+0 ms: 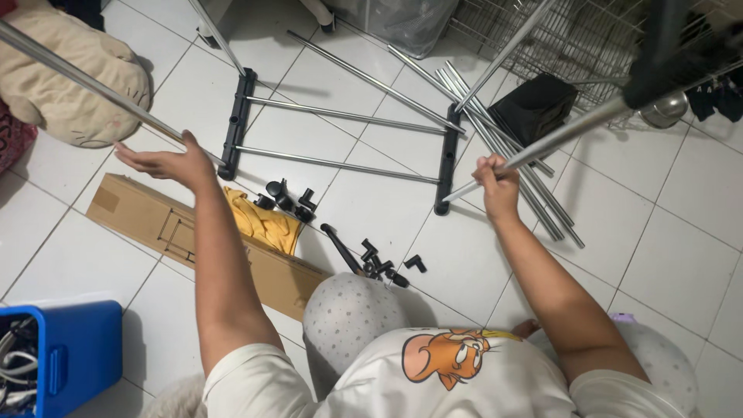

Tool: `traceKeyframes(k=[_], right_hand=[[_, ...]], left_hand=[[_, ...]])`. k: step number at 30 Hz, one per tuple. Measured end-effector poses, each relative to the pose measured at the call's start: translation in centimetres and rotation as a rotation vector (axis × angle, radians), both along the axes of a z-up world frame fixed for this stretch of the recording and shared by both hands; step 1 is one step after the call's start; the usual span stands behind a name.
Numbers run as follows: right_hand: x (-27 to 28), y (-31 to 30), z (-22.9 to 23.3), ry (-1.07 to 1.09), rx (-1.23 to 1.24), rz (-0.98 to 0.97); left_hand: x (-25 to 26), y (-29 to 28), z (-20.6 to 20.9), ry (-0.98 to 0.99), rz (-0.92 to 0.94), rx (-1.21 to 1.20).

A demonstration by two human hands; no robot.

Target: The person assembles a metal frame structure on a tiled floor. They connect silver metal poles into black plastic crossbars and attach black plastic feet to the ends of the poles.

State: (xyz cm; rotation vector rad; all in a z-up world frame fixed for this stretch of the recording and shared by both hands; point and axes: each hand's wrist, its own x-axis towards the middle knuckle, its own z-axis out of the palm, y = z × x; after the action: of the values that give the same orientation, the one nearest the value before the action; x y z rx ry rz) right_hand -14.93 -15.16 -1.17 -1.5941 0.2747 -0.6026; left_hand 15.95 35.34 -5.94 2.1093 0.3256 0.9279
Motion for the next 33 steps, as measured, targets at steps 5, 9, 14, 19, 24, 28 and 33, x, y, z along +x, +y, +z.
traceKeyframes(k=[5, 9, 14, 19, 24, 28, 33], right_hand=[[0.1, -0.3, -0.5, -0.019, -0.03, -0.019], [1.2, 0.4, -1.0, -0.092, 0.008, 0.004], [2.1, 0.5, -1.0, -0.064, 0.03, 0.044], [3.2, -0.8, -1.0, 0.059, 0.0, 0.113], [2.9, -2.3, 3.7, -0.033, 0.203, 0.585], [3.7, -4.3, 7.0, -0.054, 0.334, 0.561], [13.0, -12.1, 5.0, -0.01, 0.097, -0.077]], left_hand=[[5.0, 3.8, -2.6, 0.001, -0.328, -0.173], [8.5, 5.3, -5.2, -0.043, -0.44, -0.438], [6.4, 8.4, -6.0, -0.059, -0.323, -0.403], [2.3, 7.6, -3.5, -0.04, -0.369, -0.372], [-2.7, -3.1, -4.0, -0.006, -0.04, 0.207], [-5.9, -16.2, -6.1, 0.208, -0.909, 0.251], [-12.6, -30.6, -8.2, 1.089, -1.261, 0.936]])
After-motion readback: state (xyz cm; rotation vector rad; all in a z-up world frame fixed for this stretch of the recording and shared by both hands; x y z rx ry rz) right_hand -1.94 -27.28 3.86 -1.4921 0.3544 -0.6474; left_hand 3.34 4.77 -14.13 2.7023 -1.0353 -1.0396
